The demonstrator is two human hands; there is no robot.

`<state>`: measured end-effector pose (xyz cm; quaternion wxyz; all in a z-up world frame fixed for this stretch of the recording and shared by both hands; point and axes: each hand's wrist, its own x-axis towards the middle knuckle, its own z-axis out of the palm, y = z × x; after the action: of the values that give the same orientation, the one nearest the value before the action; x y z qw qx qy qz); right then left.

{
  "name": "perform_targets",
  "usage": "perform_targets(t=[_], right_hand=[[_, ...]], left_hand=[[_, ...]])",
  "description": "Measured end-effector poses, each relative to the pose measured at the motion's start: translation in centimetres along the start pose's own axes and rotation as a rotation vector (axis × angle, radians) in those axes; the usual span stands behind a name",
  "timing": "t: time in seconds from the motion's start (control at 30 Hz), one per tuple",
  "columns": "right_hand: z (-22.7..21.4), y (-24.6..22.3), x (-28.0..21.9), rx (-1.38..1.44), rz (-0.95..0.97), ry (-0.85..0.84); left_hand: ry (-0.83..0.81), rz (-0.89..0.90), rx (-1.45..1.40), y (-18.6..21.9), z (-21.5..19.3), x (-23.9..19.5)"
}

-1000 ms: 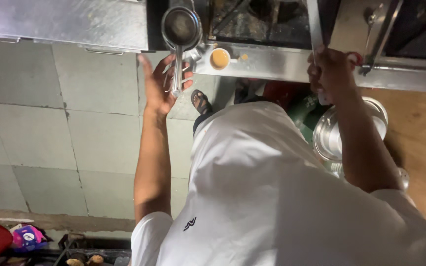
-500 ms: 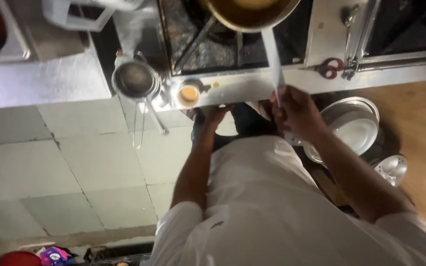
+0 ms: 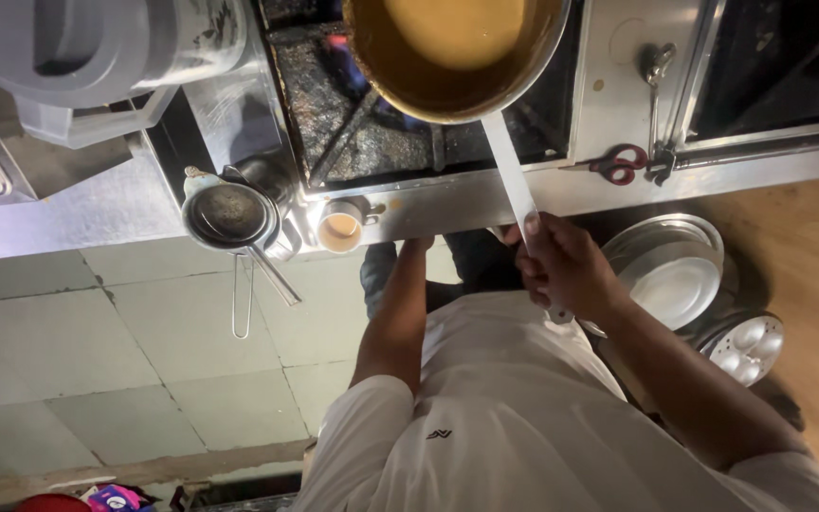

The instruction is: The person prepares tea by pouring liquid from a pot through a strainer into a cup and stirring the contents with a spoon.

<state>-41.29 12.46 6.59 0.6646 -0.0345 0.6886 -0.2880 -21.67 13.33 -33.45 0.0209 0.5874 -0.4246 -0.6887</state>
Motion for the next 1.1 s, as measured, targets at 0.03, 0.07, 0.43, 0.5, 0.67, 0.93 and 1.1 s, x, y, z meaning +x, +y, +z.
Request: perform_targets(t=[0.03,0.07,0.43,0.5,0.67,0.93,1.1], right_hand=[[-0.3,0.1,0.1,-0.002,-0.001,-0.003],[-0.6,0.2,0.1,-0.006,-0.023,-0.040],[-2.7,1.4,0.4,0.281,-0.110,-0.361],[-2.8,1.9,0.7,0.303,0.001,-0.259],[-2.8,2.0,0.2,0.169,0.017,-0.202],[-2.5,-1.3,1.8,-0.049,0.021,-0.063],[-5.7,-1.2,1.0,0.108,-0.069,-0.043]], left_hand=[[-0.004,-0.005,-0.014,-0.1,-0.2,0.0],[-0.011,-0.012,-0.029,-0.1,-0.5,0.0],[-0.139,-0.120,-0.194,-0.6,-4.2,-3.1],[-0.213,0.219,0.053,-0.7,-4.3,-3.4],[-0.165,-0.100,-0.244,-0.2,-2.9,-3.2],[-0.289,0.076,-0.178,0.9,-2.9,-3.3],[-0.251,0.024,-0.330,3.0,-2.1,-3.8]])
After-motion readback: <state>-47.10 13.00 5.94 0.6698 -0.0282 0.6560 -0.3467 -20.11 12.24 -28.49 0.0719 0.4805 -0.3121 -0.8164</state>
